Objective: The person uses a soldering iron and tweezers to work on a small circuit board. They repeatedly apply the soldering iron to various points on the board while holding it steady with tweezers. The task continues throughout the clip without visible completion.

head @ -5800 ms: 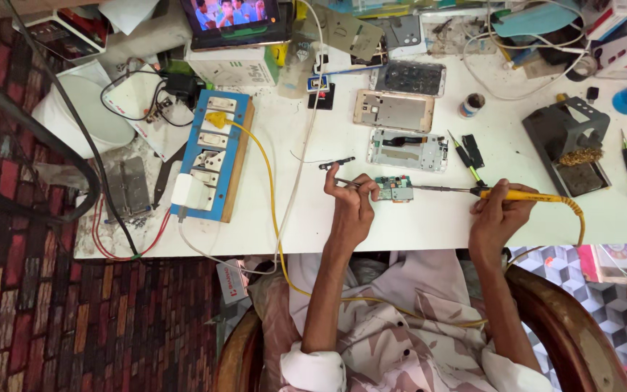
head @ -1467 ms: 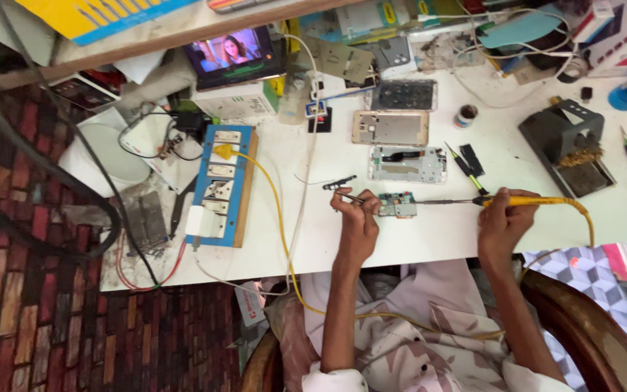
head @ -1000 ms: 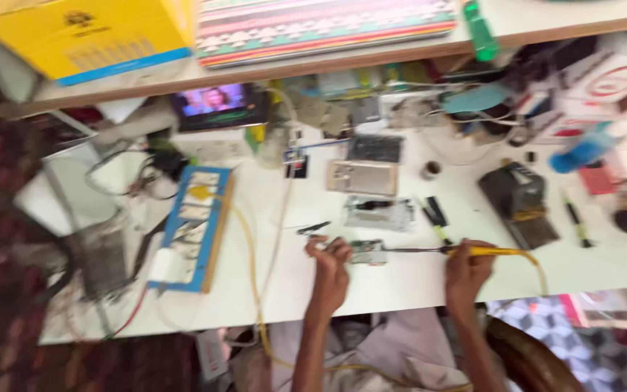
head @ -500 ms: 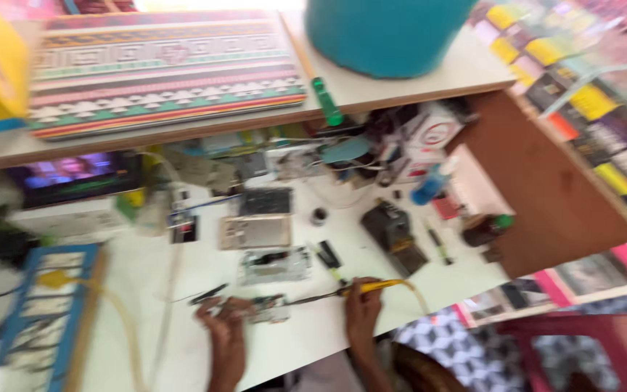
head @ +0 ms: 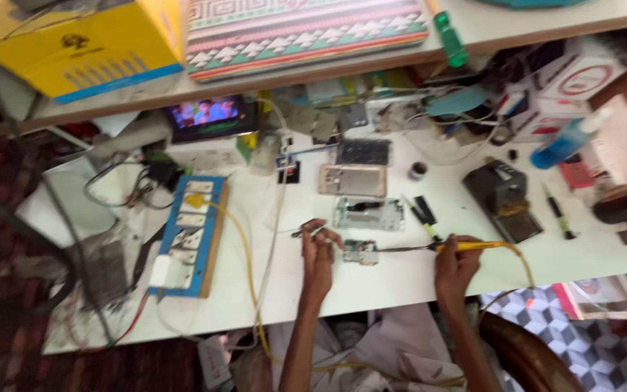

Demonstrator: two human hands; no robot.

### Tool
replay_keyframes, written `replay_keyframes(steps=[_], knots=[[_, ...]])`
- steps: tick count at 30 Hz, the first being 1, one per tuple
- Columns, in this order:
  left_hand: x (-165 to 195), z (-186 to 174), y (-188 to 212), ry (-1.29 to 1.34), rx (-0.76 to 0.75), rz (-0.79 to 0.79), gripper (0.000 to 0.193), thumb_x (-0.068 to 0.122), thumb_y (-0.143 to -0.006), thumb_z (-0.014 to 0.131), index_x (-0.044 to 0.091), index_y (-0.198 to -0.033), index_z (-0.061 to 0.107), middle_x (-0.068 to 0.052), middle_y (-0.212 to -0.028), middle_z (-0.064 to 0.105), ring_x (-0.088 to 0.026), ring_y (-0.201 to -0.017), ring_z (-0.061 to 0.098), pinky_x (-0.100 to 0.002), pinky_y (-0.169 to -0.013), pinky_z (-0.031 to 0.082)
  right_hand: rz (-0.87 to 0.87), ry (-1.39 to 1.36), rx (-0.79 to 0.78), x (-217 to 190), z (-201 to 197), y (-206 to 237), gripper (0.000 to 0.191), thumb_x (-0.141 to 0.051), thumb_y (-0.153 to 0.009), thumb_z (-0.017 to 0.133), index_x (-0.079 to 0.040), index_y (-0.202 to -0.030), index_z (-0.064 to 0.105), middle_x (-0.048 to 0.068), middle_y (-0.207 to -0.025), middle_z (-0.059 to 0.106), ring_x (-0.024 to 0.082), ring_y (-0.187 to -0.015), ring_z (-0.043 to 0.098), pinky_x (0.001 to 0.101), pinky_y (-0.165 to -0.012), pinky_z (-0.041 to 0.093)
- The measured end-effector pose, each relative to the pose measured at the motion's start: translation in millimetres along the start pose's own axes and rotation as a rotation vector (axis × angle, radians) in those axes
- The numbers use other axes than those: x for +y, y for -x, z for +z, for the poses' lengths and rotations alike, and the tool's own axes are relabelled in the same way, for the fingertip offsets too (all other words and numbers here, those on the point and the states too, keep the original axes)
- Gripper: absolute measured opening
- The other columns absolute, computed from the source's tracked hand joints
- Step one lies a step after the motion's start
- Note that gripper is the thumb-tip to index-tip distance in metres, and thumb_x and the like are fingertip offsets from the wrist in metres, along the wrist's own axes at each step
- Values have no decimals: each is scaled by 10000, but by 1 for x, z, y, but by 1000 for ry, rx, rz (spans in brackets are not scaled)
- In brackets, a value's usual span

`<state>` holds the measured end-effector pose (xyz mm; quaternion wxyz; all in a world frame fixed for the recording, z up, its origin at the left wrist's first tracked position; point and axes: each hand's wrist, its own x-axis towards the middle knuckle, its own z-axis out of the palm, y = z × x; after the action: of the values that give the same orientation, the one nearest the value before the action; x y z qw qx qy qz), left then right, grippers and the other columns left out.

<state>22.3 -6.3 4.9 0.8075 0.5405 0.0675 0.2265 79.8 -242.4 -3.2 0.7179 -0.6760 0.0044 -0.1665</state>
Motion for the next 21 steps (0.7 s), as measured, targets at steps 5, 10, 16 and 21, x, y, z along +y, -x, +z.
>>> replay_keyframes(steps=[5,10,16,21], knots=[[5,8,0,129,74,-34,275,385,-1108,473,111,-1127,496,25,-802,529,-41,-672,468,-204,-538,317,33,41,-11,-7,0,1,151,-142,-1112,528,-23,-1092,437,-11,-674,486,43,-522,418,223,-475,333],[7,16,10,79,40,-55,266,377,-1117,453,115,-1075,470,22,-763,522,-30,-606,407,-191,-503,281,50,-20,-1,-12,1,1,149,-157,-1125,523,-45,-1106,425,-8,-707,468,46,-524,413,228,-473,356],[8,21,14,70,67,-16,258,354,-1114,427,114,-1198,469,15,-780,519,-23,-633,396,-192,-543,306,32,-38,13,-3,-3,1,152,-161,-1134,527,-51,-1116,423,8,-757,474,57,-540,423,231,-487,385],[11,18,13,45,143,-2,253,323,-1110,435,94,-1217,444,-2,-773,519,-30,-620,380,-196,-536,295,-43,45,29,4,-8,3,140,-143,-1166,523,-31,-1152,441,27,-864,507,63,-658,453,233,-571,402]])
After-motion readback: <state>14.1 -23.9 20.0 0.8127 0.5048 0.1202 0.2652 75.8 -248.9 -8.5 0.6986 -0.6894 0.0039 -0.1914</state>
